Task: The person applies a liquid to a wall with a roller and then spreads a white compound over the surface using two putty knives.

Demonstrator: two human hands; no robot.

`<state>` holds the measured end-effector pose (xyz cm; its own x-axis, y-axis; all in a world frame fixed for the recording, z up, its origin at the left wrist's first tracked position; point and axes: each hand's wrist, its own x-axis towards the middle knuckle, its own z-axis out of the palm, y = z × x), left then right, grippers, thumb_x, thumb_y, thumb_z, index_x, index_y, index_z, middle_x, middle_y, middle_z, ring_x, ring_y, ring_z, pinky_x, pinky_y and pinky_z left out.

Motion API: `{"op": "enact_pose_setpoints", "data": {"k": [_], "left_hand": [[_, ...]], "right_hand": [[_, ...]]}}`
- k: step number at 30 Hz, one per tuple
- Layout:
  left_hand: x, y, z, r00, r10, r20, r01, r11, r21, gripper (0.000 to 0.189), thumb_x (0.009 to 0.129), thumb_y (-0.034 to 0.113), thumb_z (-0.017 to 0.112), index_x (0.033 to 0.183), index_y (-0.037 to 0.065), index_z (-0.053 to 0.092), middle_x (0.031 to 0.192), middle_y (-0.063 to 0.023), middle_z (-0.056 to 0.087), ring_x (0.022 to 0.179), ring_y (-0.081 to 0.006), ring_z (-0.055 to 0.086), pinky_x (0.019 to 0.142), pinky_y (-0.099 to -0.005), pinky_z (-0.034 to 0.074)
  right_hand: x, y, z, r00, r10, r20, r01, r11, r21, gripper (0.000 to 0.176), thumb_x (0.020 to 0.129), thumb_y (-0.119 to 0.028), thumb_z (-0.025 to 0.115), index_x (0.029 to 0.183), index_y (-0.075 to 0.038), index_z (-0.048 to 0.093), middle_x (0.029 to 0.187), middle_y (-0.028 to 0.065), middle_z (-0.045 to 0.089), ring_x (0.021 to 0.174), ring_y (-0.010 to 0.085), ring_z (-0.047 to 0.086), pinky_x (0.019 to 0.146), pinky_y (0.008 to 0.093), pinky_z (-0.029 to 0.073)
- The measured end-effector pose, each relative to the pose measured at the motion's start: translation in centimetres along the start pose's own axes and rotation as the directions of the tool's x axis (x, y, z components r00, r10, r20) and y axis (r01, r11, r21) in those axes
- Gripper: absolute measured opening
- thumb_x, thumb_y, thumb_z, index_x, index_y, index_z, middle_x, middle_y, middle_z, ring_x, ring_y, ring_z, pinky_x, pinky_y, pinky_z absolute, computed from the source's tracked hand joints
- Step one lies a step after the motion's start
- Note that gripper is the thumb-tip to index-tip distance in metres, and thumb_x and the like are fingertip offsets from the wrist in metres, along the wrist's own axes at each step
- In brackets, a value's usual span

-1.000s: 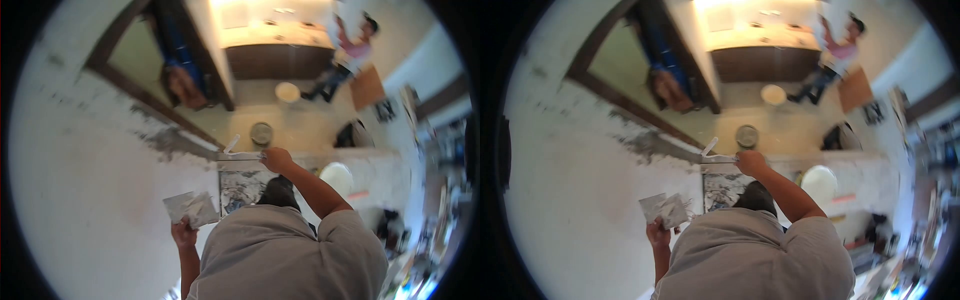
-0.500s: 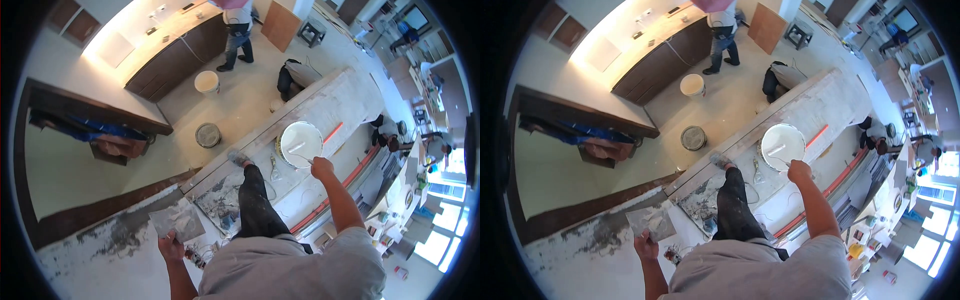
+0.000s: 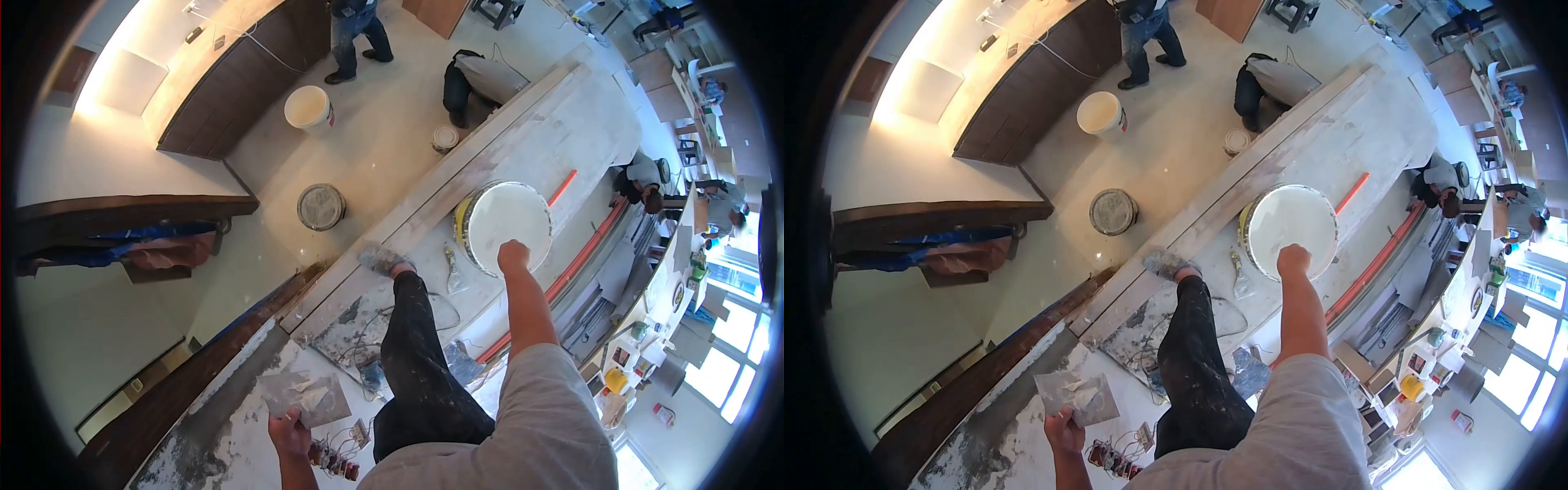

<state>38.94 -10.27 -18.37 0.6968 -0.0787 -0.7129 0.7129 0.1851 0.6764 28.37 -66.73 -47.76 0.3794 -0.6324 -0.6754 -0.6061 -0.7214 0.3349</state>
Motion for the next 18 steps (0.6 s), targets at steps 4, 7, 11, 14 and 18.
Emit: {"op": "enact_pose_setpoints", "data": {"k": [4,7,11,14,18], "left_hand": [[1.2,-1.0,0.1,0.997,-0.048,-0.065,0.046,0.999,-0.027,0.065,0.078,0.001,0.061,0.14,-0.005,0.039,0.129,-0.0158,0.056,0.12,-0.0321,0.057,0.107,-0.046,0.044],[2.5,-2.4,-0.3,0.996,-0.063,-0.066,0.062,0.998,-0.021,0.064,0.078,0.0,0.061,0.139,-0.005,0.04,0.127,-0.0157,0.057,0.119,-0.0319,0.057,0.107,-0.0464,0.044],[2.8,-2.5,0.3,0.993,-0.087,-0.084,0.089,0.996,0.016,0.064,0.077,0.0,0.062,0.138,-0.005,0.041,0.126,-0.0157,0.058,0.117,-0.0315,0.058,0.105,-0.0453,0.045],[2.5,-2.6,0.5,0.994,-0.087,-0.068,0.093,0.992,0.083,0.063,0.081,0.006,0.065,0.139,-0.004,0.042,0.128,-0.0163,0.059,0.119,-0.0311,0.059,0.105,-0.0448,0.047],[1.5,-1.9,0.4,0.998,-0.063,-0.007,0.063,0.992,0.105,0.062,0.084,0.01,0.067,0.14,-0.004,0.042,0.131,-0.0166,0.058,0.121,-0.0309,0.058,0.105,-0.0455,0.048]], "right_hand": [[3.0,-2.6,0.9,0.999,-0.043,-0.001,0.043,0.999,0.014,0.025,0.094,-0.016,0.054,0.106,-0.011,0.075,0.115,0.0107,0.069,0.105,0.028,0.069,0.085,0.041,0.057],[5.3,-5.5,1.4,0.993,-0.112,0.038,0.11,0.993,0.031,0.026,0.095,-0.017,0.053,0.109,-0.013,0.075,0.12,0.0097,0.067,0.109,0.0279,0.068,0.087,0.0408,0.055],[6.9,-6.2,2.8,0.982,-0.19,-0.024,0.191,0.974,0.121,0.026,0.094,-0.013,0.052,0.106,-0.012,0.075,0.116,0.0128,0.068,0.107,0.0309,0.068,0.086,0.0429,0.056],[6.0,-4.6,3.0,0.984,-0.176,-0.02,0.177,0.972,0.156,0.027,0.095,-0.013,0.05,0.107,-0.011,0.074,0.114,0.014,0.068,0.108,0.0317,0.067,0.087,0.0431,0.056],[3.7,-1.5,2.3,0.993,-0.1,0.06,0.072,0.932,0.356,0.028,0.098,-0.019,0.049,0.108,-0.008,0.072,0.109,0.0153,0.07,0.106,0.0326,0.068,0.086,0.0441,0.056]]}}
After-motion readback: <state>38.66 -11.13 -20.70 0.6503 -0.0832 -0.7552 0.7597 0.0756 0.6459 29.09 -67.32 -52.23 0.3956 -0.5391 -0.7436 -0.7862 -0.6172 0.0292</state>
